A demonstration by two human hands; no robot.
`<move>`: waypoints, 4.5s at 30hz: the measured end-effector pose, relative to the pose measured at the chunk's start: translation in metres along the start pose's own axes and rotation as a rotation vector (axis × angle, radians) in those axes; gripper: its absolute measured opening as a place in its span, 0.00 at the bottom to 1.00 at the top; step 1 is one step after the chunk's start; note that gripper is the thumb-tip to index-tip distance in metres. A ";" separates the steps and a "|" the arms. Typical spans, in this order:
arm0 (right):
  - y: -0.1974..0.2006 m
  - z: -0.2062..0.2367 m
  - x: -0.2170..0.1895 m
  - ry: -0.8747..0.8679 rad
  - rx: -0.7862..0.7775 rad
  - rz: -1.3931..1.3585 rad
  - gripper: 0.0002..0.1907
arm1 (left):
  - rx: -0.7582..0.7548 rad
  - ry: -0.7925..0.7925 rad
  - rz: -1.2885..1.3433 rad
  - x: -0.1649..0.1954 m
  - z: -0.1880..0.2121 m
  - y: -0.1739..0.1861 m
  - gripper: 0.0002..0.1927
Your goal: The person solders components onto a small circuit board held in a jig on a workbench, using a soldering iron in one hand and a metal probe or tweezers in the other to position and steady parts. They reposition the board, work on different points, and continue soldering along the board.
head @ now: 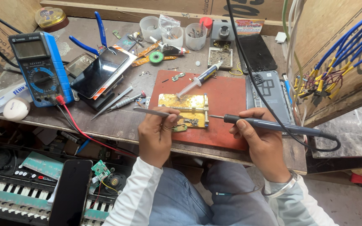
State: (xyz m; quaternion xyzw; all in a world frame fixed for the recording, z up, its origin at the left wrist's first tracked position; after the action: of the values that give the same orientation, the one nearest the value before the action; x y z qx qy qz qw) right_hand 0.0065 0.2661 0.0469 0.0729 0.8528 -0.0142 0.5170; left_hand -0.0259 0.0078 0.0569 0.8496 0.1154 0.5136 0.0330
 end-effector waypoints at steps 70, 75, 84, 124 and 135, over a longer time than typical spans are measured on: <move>-0.057 -0.005 -0.035 0.184 -0.074 0.495 0.08 | -0.002 -0.077 -0.055 0.000 -0.001 0.000 0.07; -0.059 -0.005 -0.030 0.145 -0.097 0.503 0.09 | 0.003 -0.084 -0.068 0.000 0.000 0.001 0.07; -0.062 -0.004 -0.029 0.202 -0.174 0.464 0.10 | 0.009 -0.101 -0.083 0.001 0.000 0.001 0.08; -0.071 -0.006 -0.038 0.243 -0.236 0.444 0.09 | 0.009 -0.115 -0.081 0.001 0.001 0.001 0.08; -0.071 -0.006 -0.040 0.248 -0.244 0.443 0.08 | 0.006 -0.114 -0.087 0.000 0.002 0.001 0.07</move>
State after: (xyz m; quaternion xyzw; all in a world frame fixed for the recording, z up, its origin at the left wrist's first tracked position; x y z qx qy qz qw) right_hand 0.0092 0.1919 0.0818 0.1959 0.8683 0.2109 0.4040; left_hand -0.0238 0.0074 0.0562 0.8716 0.1516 0.4623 0.0593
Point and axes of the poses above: each hand's wrist, its own z-axis away from the middle knuckle, its own y-axis out of the back of the hand, x = y × z, the point moved 7 cm from there along -z, towards the middle knuckle, and after that the axes turned 9 degrees about y, right-handed, at the moved point
